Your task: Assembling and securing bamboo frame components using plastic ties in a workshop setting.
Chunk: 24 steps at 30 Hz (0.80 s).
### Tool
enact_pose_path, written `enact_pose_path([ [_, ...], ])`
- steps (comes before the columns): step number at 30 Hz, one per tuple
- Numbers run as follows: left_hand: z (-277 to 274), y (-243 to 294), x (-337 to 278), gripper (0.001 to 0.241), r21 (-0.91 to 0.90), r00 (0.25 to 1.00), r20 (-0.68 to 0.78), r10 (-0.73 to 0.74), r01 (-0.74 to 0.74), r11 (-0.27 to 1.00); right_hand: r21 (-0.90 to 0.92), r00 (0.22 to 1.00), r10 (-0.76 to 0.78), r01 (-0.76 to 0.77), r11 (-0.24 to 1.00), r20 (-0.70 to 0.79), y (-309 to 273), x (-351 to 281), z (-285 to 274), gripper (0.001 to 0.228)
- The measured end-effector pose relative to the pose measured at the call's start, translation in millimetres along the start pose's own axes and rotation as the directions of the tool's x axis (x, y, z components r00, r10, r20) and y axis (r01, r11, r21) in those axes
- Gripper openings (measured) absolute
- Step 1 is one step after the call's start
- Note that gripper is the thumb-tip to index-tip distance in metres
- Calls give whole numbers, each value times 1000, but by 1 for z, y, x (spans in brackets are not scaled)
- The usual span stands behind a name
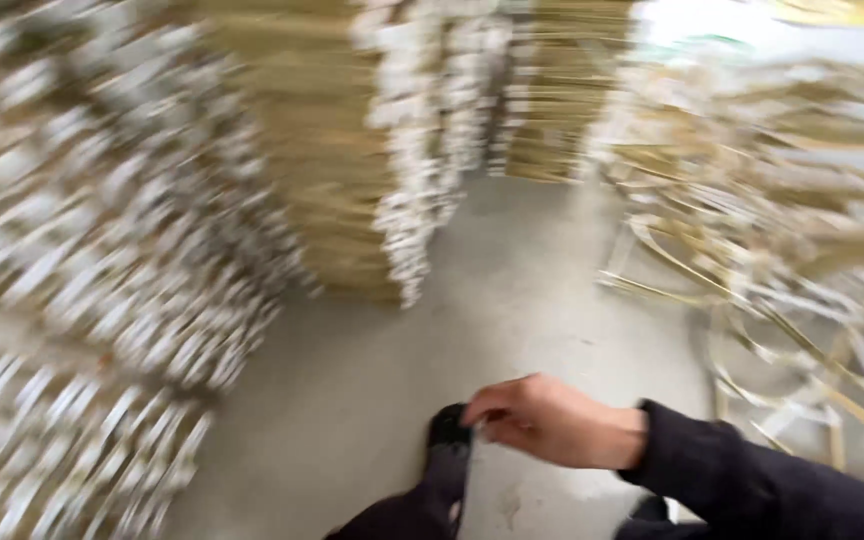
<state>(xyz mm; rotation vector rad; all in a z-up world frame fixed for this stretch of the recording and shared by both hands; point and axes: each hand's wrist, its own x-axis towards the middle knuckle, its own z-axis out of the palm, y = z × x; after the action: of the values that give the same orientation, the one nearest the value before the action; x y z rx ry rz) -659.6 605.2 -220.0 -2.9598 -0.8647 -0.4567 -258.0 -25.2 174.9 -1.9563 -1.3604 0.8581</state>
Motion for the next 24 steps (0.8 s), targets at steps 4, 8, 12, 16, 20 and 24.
enact_pose_path([
  [4, 35, 56, 85, 63, 82, 969, 195, 150, -168, 982, -61, 994, -60, 55, 997, -93, 10, -29, -11, 21],
  [8, 64, 151, 163, 72, 184, 885, 405, 228, -323, 928, -129, 962, -20, -16, 992, -272, 49, -69, -51, 18],
  [12, -49, 431, 225, 68, 307, 762, 587, 272, -520, 797, -230, 907, 51, -160, 960, -417, 116, -114, -95, 15],
  [16, -246, 621, 233, 56, 320, 630, 650, 425, -734, 598, -288, 849, 312, -455, 843, -427, 188, -170, -131, 10],
  [20, -245, 732, 257, 47, 206, 435, 742, 510, -872, 445, -215, 771, 565, -629, 747, -295, 275, -228, -107, 12],
  [24, -184, 787, 265, 38, -45, 280, 537, 796, -932, 359, -173, 654, 731, -756, 631, -193, 351, -281, -63, 16],
])
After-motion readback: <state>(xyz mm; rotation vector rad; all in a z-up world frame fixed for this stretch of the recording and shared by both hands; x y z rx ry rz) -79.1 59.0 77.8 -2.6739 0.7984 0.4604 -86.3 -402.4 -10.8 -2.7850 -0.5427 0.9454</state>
